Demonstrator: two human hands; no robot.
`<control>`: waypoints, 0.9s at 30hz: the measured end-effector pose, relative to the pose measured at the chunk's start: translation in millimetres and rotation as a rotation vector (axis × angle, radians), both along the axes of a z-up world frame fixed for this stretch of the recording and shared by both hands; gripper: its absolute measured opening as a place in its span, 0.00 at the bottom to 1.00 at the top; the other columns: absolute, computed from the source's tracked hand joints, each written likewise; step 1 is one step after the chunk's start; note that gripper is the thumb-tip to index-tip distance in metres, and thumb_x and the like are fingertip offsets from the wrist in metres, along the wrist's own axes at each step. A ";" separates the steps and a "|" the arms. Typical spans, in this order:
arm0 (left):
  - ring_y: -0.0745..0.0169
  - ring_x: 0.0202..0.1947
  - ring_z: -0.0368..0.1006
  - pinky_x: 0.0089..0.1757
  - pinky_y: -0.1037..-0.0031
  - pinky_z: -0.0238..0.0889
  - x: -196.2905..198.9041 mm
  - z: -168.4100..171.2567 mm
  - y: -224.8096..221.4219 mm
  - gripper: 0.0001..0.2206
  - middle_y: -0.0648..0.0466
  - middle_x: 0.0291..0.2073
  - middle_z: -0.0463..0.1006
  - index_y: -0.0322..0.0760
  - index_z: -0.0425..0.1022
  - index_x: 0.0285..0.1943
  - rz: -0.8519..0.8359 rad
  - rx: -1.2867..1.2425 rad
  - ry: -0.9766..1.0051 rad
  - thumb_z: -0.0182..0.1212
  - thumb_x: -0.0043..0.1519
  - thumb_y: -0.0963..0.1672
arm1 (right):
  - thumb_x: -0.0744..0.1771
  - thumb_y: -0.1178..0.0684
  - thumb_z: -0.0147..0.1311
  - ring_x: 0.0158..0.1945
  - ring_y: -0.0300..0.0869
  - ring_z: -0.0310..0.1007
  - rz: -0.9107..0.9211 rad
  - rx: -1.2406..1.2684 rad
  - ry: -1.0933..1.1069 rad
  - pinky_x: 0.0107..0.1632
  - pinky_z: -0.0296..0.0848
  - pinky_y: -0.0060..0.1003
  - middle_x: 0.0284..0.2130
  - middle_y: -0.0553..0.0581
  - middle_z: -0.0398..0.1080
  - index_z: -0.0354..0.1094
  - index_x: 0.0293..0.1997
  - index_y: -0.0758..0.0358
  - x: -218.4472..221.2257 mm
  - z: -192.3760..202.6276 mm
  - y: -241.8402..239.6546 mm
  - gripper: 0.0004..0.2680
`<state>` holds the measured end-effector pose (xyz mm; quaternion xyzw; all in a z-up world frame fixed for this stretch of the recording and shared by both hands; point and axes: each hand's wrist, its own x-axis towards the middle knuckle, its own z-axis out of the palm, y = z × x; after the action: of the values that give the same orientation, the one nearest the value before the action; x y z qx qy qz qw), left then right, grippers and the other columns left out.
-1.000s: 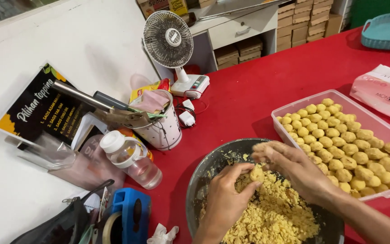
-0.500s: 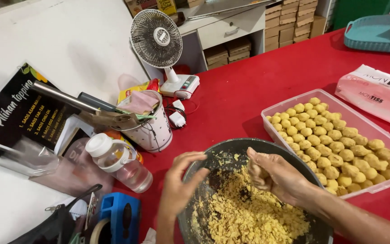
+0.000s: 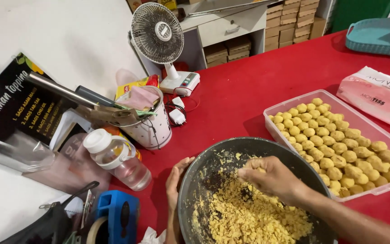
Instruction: The person is taking small amounts of yellow dough from a large metal bowl, rolling them into small balls between their hands, and placing them into a clear plastic container.
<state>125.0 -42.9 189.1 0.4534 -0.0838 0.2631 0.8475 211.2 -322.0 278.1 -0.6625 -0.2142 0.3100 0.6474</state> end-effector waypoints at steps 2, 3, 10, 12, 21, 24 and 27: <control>0.45 0.60 0.74 0.60 0.50 0.67 -1.7 -1.6 -2.7 0.18 0.40 0.56 0.78 0.29 0.75 0.60 0.006 -0.013 0.002 0.47 0.72 0.48 | 0.69 0.48 0.56 0.10 0.36 0.50 -0.009 -0.189 -0.221 0.13 0.51 0.30 0.10 0.50 0.60 0.81 0.31 0.63 -7.9 8.3 1.8 0.12; 0.44 0.60 0.74 0.60 0.50 0.67 -1.3 -1.5 -4.1 0.18 0.40 0.56 0.78 0.29 0.75 0.60 0.012 -0.026 0.005 0.47 0.72 0.48 | 0.68 0.46 0.57 0.10 0.36 0.47 -0.010 -0.099 -0.101 0.13 0.48 0.31 0.09 0.49 0.58 0.80 0.30 0.63 -10.1 12.0 0.5 0.13; 0.43 0.60 0.73 0.59 0.49 0.66 -2.4 -1.6 -9.8 0.20 0.39 0.57 0.78 0.29 0.75 0.60 0.034 -0.085 0.020 0.46 0.72 0.49 | 0.70 0.37 0.51 0.12 0.40 0.51 -0.196 0.081 0.272 0.20 0.48 0.36 0.10 0.54 0.62 0.63 0.14 0.63 -2.0 15.2 1.8 0.24; 0.43 0.60 0.73 0.59 0.49 0.66 -2.6 -1.7 -11.6 0.20 0.39 0.57 0.78 0.29 0.74 0.60 0.037 -0.096 0.023 0.46 0.72 0.49 | 0.70 0.37 0.50 0.12 0.39 0.50 -0.163 0.122 0.263 0.19 0.47 0.35 0.09 0.53 0.60 0.63 0.13 0.61 -1.9 12.2 1.0 0.24; 0.41 0.59 0.73 0.59 0.48 0.65 -5.5 -1.2 -15.7 0.22 0.38 0.58 0.78 0.29 0.74 0.60 0.054 -0.165 0.053 0.44 0.73 0.51 | 0.70 0.38 0.49 0.12 0.37 0.48 -0.086 0.188 0.151 0.18 0.47 0.33 0.11 0.50 0.58 0.61 0.15 0.58 -2.4 4.9 -6.7 0.22; 0.40 0.59 0.73 0.59 0.48 0.65 -5.0 0.7 -16.0 0.23 0.38 0.58 0.77 0.29 0.74 0.60 0.054 -0.186 0.067 0.44 0.73 0.51 | 0.69 0.32 0.39 0.18 0.37 0.51 0.052 0.235 0.200 0.24 0.53 0.33 0.18 0.51 0.59 0.64 0.25 0.60 -7.4 24.8 -6.5 0.21; 0.40 0.59 0.73 0.59 0.47 0.64 -7.3 0.6 -16.8 0.23 0.38 0.58 0.77 0.29 0.74 0.60 0.054 -0.204 0.073 0.44 0.73 0.52 | 0.69 0.34 0.37 0.23 0.37 0.53 0.171 0.300 0.212 0.28 0.57 0.33 0.24 0.52 0.62 0.66 0.37 0.63 -7.9 27.6 -9.2 0.20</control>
<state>117.7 -59.8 189.7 0.3761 -0.0133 0.2762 0.8844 203.3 -331.2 305.7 -0.5017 -0.2439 0.3965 0.7291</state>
